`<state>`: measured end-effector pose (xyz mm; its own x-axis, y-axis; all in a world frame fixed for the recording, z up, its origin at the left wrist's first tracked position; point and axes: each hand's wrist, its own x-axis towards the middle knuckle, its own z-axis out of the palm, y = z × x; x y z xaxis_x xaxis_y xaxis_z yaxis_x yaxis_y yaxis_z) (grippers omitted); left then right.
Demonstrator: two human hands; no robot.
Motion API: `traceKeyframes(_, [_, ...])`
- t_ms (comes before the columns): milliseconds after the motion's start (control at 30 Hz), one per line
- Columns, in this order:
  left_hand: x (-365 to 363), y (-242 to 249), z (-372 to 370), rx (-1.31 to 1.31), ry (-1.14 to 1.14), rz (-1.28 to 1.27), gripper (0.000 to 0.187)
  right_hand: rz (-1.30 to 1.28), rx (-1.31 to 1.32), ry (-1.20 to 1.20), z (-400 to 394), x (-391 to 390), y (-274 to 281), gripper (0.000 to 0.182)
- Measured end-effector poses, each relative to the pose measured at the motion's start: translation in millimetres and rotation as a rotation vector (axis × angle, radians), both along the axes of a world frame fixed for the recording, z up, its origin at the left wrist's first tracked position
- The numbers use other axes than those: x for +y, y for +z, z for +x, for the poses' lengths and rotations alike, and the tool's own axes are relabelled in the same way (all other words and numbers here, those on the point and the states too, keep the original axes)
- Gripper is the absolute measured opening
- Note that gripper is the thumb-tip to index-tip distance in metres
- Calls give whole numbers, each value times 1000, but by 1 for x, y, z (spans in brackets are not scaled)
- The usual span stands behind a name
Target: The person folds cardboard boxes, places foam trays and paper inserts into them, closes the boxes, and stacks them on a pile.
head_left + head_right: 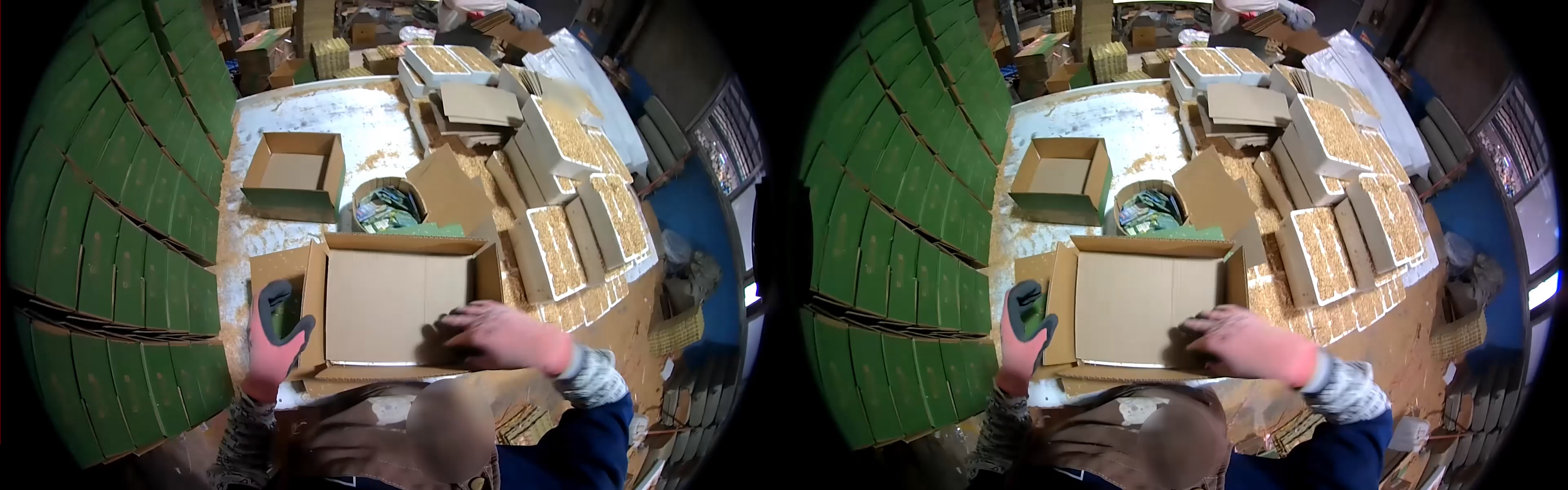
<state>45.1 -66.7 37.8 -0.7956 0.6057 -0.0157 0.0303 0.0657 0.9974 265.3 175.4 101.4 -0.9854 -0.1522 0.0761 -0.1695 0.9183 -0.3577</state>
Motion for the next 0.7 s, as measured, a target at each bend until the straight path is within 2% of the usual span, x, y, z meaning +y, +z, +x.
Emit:
traceKeyframes(33, [-4, -3, -3, 6, 10, 14, 59, -208, 58, -117, 4, 12, 21, 20])
traceKeyframes(100, [-12, -7, -7, 427, -150, -157, 52, -478, 80, -680, 28, 51, 25, 42])
traceKeyframes(133, [-6, -1, -5, 534, -265, -243, 43, -557, -229, -847, 24, 59, 18, 54])
traceKeyframes(167, [9, 2, -9, 866, -489, -368, 45, -632, -542, -1014, 21, 67, 1, 66])
traceKeyframes(200, [26, -10, -7, 965, -692, -414, 45, -678, -396, -776, 17, 70, -46, 82])
traceKeyframes(233, [40, -24, -5, 1053, -888, -455, 46, -1145, -451, -749, 4, 56, -81, 85])
traceKeyframes(267, [43, -29, -8, 1072, -906, -439, 59, -1035, -129, -703, -2, 38, -136, 82])
traceKeyframes(300, [42, -30, -12, 1070, -878, -441, 59, -1117, -26, -819, -14, 16, -122, 78])
traceKeyframes(333, [38, -32, -14, 891, -597, -448, 67, -1086, -207, -967, -14, 11, -100, 71])
traceKeyframes(367, [31, -35, -17, 715, -318, -441, 75, -1029, -149, -929, -2, 15, -114, 42])
traceKeyframes(400, [31, -74, -17, 203, -444, -139, 85, -999, -39, -914, 4, 21, -136, 40])
traceKeyframes(433, [35, -102, 0, -444, -426, 81, 88, -985, -148, -910, 7, 28, -134, 41])
traceKeyframes(467, [41, -89, 10, -738, -307, 188, 85, -977, -339, -923, 0, 34, -110, 42])
traceKeyframes(500, [46, -80, -1, -755, -353, 79, 75, -924, -489, -908, -6, 45, -104, 41])
traceKeyframes(567, [59, -56, -23, -957, -320, 243, 65, -1122, -187, -812, -33, 47, -85, 37])
traceKeyframes(600, [64, -35, -42, -881, -280, 265, 58, -278, 43, -340, -31, 79, -103, 36])
traceKeyframes(633, [71, -10, -63, -811, -243, 278, 53, -905, 47, -648, -72, 67, -71, 34])
traceKeyframes(667, [80, -26, -104, -356, -314, 273, 50, -916, 95, -690, -88, 87, -86, 32])
traceKeyframes(700, [91, -65, -159, 111, -371, 261, 49, -926, 154, -729, -112, 107, -96, 31])
